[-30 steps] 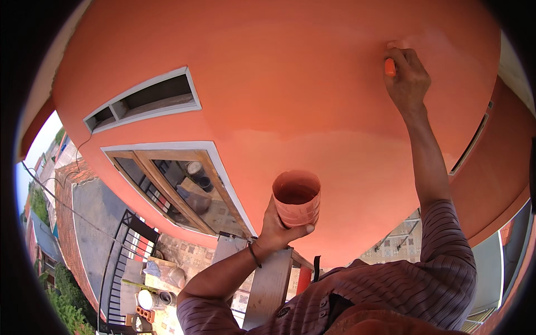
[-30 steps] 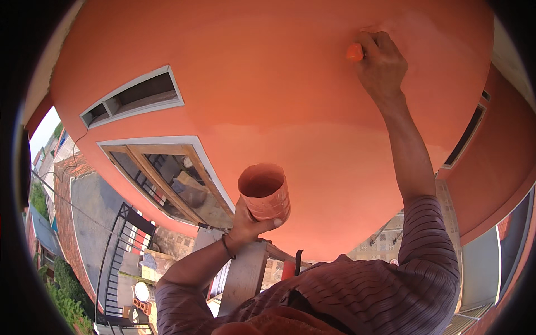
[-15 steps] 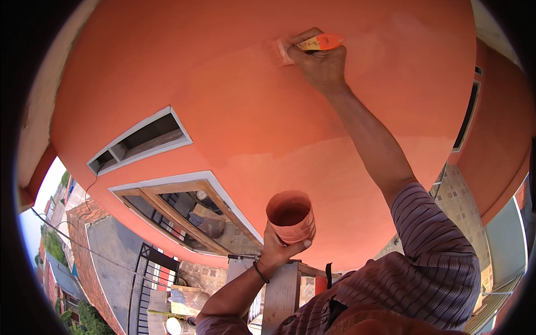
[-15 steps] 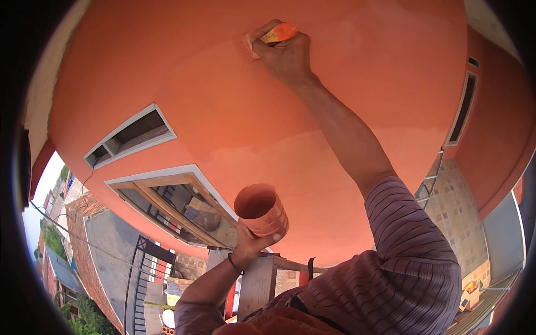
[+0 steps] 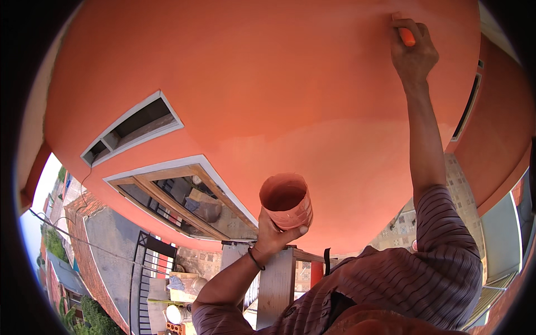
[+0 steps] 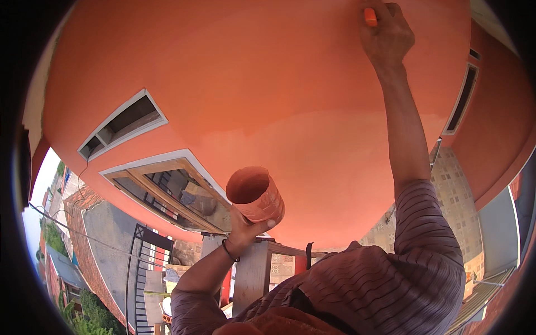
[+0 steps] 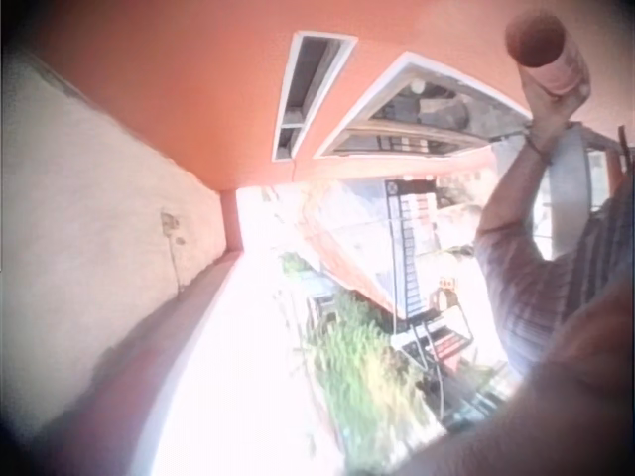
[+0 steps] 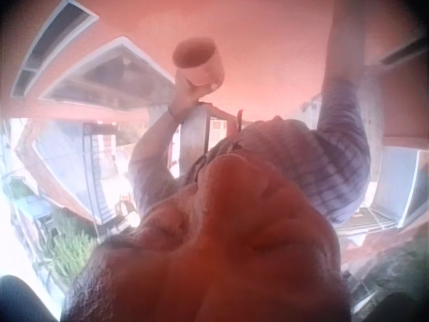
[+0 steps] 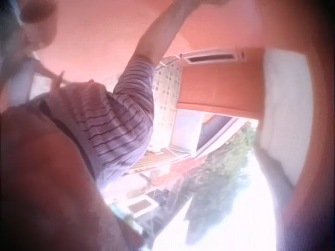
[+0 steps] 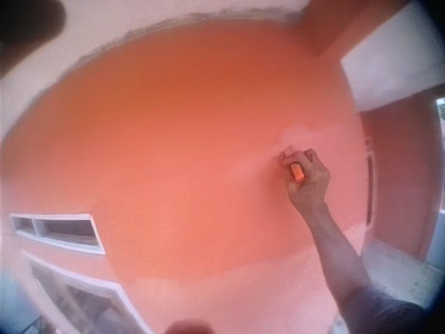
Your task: The person paints the exterior wall of a house using a paintbrush and a small container of paint. They repeatedly dip the brush into the container and apply paint to the wall surface in broad strokes.
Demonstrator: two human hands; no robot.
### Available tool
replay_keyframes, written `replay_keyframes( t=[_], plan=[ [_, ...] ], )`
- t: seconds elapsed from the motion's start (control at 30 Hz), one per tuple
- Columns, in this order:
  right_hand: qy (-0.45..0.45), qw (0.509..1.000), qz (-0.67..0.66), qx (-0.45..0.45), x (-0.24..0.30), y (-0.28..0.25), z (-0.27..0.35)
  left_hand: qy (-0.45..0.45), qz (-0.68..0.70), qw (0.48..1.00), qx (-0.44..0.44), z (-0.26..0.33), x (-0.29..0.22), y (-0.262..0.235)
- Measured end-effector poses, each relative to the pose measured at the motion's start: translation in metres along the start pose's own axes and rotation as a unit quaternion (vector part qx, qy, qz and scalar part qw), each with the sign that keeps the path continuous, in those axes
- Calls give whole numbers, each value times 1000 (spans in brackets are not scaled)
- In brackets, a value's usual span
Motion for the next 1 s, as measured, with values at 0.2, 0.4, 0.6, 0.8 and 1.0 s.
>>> replay_keyframes(
  t=[0.2,0.4,0.6,0.8,1.0],
  plan=[
    [-91,923,-298,226,83,53,79,47,-59,997,21,3,-11,9],
    [0,949,-312,-46,12,-2,70,51,-57,996,54,2,-13,21],
    [-105,972,-108,179,85,25,163,81,-91,992,41,0,-18,21],
    [101,843,-438,295,169,63,233,91,-70,993,40,3,-11,20],
    [164,810,-505,250,179,90,248,126,-109,986,13,2,-11,16]
  ],
)
Point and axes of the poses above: each hand's wrist, its own z-axis away from the middle knuckle, its own y-axis out of the palm, x = y × z, the point moved 5 cm from there along -z, towards the middle knuckle, and after that the axes turned 12 degrees about x, right-handed, at the moved point
